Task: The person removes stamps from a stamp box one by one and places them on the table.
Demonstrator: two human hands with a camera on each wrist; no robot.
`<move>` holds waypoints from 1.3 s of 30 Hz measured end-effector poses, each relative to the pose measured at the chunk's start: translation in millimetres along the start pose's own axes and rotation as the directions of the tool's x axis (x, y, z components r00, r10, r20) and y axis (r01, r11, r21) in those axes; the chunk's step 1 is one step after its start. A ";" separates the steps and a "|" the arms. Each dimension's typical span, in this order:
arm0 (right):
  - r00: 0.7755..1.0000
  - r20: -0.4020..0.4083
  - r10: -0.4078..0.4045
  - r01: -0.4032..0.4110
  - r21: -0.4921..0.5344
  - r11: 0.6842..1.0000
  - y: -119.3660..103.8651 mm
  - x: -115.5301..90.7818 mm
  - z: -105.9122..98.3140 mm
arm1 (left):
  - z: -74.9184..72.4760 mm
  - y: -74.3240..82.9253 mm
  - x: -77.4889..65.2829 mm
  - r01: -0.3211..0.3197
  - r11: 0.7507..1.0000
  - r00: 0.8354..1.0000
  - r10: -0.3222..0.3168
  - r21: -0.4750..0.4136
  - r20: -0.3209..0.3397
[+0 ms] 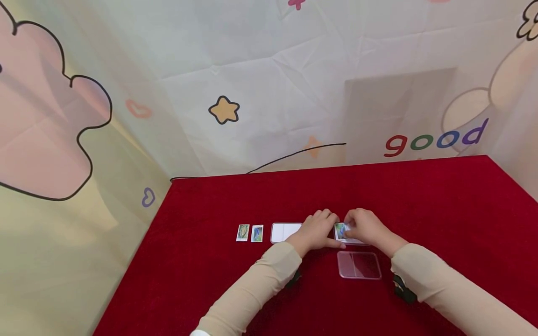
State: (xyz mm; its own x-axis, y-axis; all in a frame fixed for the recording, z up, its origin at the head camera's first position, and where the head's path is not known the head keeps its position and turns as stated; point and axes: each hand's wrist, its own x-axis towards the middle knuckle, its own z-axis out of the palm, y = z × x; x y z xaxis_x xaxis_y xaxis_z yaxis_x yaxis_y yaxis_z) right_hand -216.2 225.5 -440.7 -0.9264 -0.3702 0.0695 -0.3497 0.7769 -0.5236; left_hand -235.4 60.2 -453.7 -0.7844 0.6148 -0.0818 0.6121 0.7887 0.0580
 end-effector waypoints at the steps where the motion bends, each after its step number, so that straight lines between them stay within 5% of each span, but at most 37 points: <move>1: 1.000 -0.002 0.002 -0.002 0.003 1.000 -0.2 -0.1 0.0 | -0.3 0.1 -0.2 -0.001 1.000 1.000 0.001 0.002 0.001; 22: 0.996 -0.090 0.018 -0.017 0.016 1.000 -6.7 -2.7 8.2 | -1.5 1.1 -0.9 0.006 1.000 1.000 -0.006 -0.005 -0.010; 39: 0.997 -0.060 0.042 -0.038 0.065 0.997 -11.9 -4.6 8.7 | 0.7 1.7 1.0 0.009 1.000 1.000 -0.009 0.001 -0.011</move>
State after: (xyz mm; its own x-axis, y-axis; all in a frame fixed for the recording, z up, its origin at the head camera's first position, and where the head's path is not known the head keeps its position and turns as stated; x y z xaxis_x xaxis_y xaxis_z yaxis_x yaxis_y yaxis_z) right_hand -206.6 213.5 -442.2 -0.9470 -0.3060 0.0978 -0.3041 0.7555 -0.5803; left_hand -235.0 62.1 -454.4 -0.7913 0.6073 -0.0710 0.6047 0.7945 0.0560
